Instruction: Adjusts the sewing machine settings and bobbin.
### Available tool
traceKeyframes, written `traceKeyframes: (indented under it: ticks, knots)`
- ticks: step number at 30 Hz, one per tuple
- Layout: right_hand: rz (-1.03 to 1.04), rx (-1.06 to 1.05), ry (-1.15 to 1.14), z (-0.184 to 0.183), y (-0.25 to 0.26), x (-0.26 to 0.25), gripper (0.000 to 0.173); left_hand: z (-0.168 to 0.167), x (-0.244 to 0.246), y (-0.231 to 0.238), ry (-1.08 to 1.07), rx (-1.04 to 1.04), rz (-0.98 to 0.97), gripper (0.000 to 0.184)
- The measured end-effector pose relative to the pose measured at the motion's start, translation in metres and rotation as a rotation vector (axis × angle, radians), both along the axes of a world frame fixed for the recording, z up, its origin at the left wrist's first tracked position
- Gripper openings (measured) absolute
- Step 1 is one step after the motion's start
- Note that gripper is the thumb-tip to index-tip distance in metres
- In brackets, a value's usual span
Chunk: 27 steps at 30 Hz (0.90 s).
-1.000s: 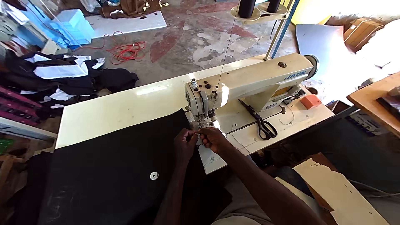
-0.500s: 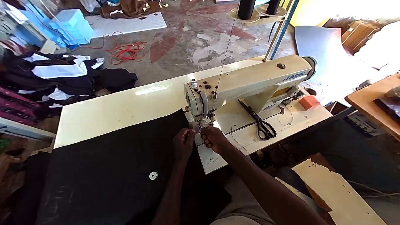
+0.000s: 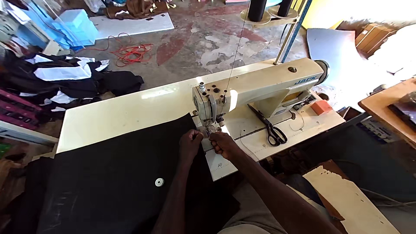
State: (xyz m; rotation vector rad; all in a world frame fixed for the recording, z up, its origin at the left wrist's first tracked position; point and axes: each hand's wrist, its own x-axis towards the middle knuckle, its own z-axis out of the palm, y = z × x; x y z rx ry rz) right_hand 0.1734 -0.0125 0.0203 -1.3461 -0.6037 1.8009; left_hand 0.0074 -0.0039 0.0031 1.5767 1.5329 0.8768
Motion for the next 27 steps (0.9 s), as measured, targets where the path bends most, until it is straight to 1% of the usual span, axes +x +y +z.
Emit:
traceKeyframes:
  ticks: [2,6,10,12,14,16,18,19,20,21,22,23,24,25,27]
  knots:
    - [-0.005,0.0,0.027,-0.001,-0.001,0.001,0.017,-0.007,0.0,0.002,-0.036,0.051,0.028,0.025]
    - [0.033,0.056,0.086,0.001,-0.013,0.001,0.018,-0.018,-0.003,-0.001,-0.124,0.195,0.011,0.021]
    - [0.145,0.143,0.086,0.02,-0.053,-0.002,0.012,-0.017,-0.003,-0.004,-0.184,0.267,0.046,0.019]
    - [0.283,0.201,0.05,0.039,-0.083,0.001,0.01,-0.017,-0.003,-0.004,-0.21,0.275,0.057,0.018]
    - [0.499,0.269,0.052,0.063,-0.112,0.014,0.009,-0.02,-0.002,-0.002,-0.25,0.299,0.063,0.016]
    - [0.756,0.4,0.136,0.084,-0.138,0.036,0.008,-0.022,-0.002,0.004,-0.301,0.326,0.071,0.015]
    - [0.955,0.529,0.215,0.096,-0.157,0.059,0.008,-0.024,-0.001,0.004,-0.315,0.329,0.074,0.015]
    - [1.001,0.544,0.17,0.098,-0.162,0.069,0.013,-0.024,-0.001,0.002,-0.307,0.322,0.068,0.015]
    - [1.004,0.55,0.016,0.096,-0.164,0.077,0.022,-0.023,-0.001,-0.002,-0.284,0.306,0.058,0.015]
    - [0.977,0.562,-0.242,0.091,-0.163,0.082,0.026,-0.022,0.0,-0.004,-0.268,0.303,0.055,0.014]
    - [0.961,0.559,-0.517,0.085,-0.159,0.085,0.022,-0.022,0.0,-0.005,-0.256,0.301,0.056,0.015]
    - [0.949,0.546,-0.735,0.079,-0.152,0.086,0.022,-0.022,0.0,-0.005,-0.243,0.297,0.058,0.015]
    - [0.906,0.538,-0.889,0.073,-0.145,0.084,0.027,-0.022,0.001,-0.004,-0.231,0.3,0.06,0.016]
    - [0.818,0.56,-0.989,0.067,-0.137,0.08,0.024,-0.021,0.0,-0.002,-0.228,0.303,0.061,0.017]
    - [0.629,0.68,-1.078,0.054,-0.115,0.074,0.014,-0.023,0.0,0.004,-0.235,0.318,0.074,0.017]
